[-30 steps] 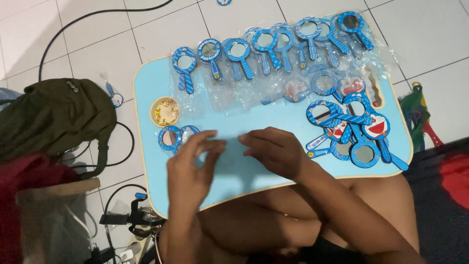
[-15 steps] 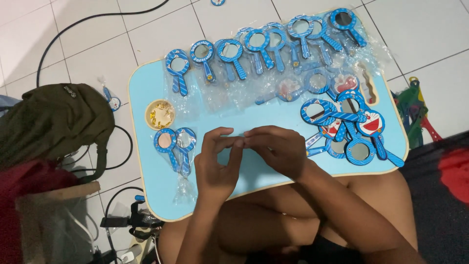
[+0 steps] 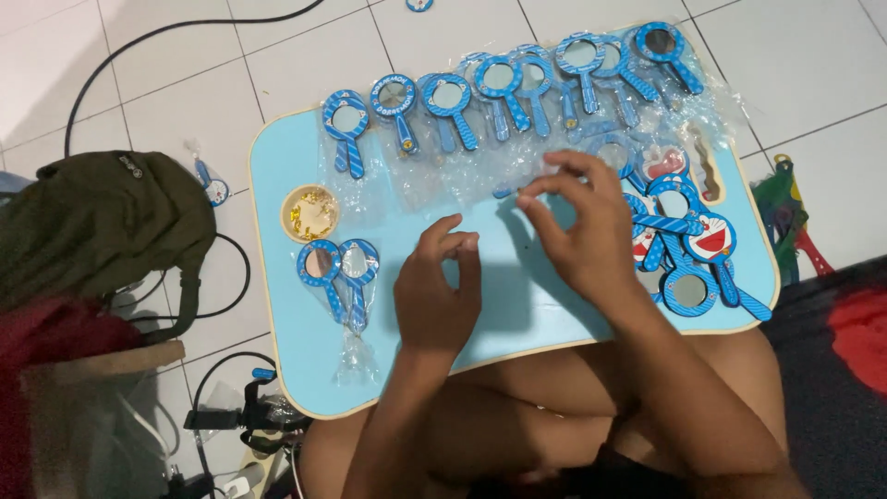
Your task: The person places small handheld mirrors into individual plastic bags and then places the bagged mirrors onto a table.
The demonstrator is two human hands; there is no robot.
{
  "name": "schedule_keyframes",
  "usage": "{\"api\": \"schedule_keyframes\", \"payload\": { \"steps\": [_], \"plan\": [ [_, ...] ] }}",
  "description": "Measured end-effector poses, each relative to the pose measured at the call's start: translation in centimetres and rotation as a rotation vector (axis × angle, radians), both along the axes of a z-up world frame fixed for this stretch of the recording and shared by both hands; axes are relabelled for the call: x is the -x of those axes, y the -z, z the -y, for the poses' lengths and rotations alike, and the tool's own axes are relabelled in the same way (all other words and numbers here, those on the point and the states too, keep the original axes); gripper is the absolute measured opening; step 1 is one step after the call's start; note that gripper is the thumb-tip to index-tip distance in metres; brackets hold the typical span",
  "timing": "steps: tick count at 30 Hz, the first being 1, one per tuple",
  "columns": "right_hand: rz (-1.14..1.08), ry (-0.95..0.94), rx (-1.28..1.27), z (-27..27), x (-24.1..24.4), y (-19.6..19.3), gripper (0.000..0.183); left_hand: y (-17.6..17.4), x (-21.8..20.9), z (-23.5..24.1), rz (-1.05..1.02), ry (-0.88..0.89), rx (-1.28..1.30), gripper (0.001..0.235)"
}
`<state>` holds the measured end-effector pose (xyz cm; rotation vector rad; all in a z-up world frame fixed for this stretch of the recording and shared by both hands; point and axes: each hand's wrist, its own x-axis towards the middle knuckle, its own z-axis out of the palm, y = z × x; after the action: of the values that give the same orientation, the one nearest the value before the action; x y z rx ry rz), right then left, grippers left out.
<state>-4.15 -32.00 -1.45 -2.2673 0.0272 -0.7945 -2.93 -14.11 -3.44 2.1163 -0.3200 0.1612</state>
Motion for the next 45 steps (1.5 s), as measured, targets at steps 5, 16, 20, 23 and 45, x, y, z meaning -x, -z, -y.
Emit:
{"api": "schedule_keyframes", "payload": {
  "steps": [5, 16, 20, 23, 45],
  "plan": [
    [-0.056, 0.026, 0.167, 3.7, -5.6, 1.2, 0.008, -0.3, -0.1, 0.7, 0.126, 0.061, -0.058, 0.032],
    [-0.031, 0.055, 0.212, 3.9, -8.8, 2.1, 0.006, -0.5, 0.2, 0.7, 0.357, 0.051, -0.019, 0.027],
    [0.024, 0.047, 0.038, 3.6, -7.0, 1.0, 0.008, -1.4, 0.3, 0.4, 0.437, 0.007, 0.095, 0.026],
    [0.048, -0.030, -0.184, 4.0, -5.1, 0.9, 0.008, -1.6, 0.1, 0.4, 0.364, 0.005, 0.236, 0.021],
    [-0.266, -0.182, 0.040, -0.8, 2.0, 2.7, 0.007, -2.0, -1.9, -2.8, -0.217, -0.154, 0.999, 0.041]
  ]
}}
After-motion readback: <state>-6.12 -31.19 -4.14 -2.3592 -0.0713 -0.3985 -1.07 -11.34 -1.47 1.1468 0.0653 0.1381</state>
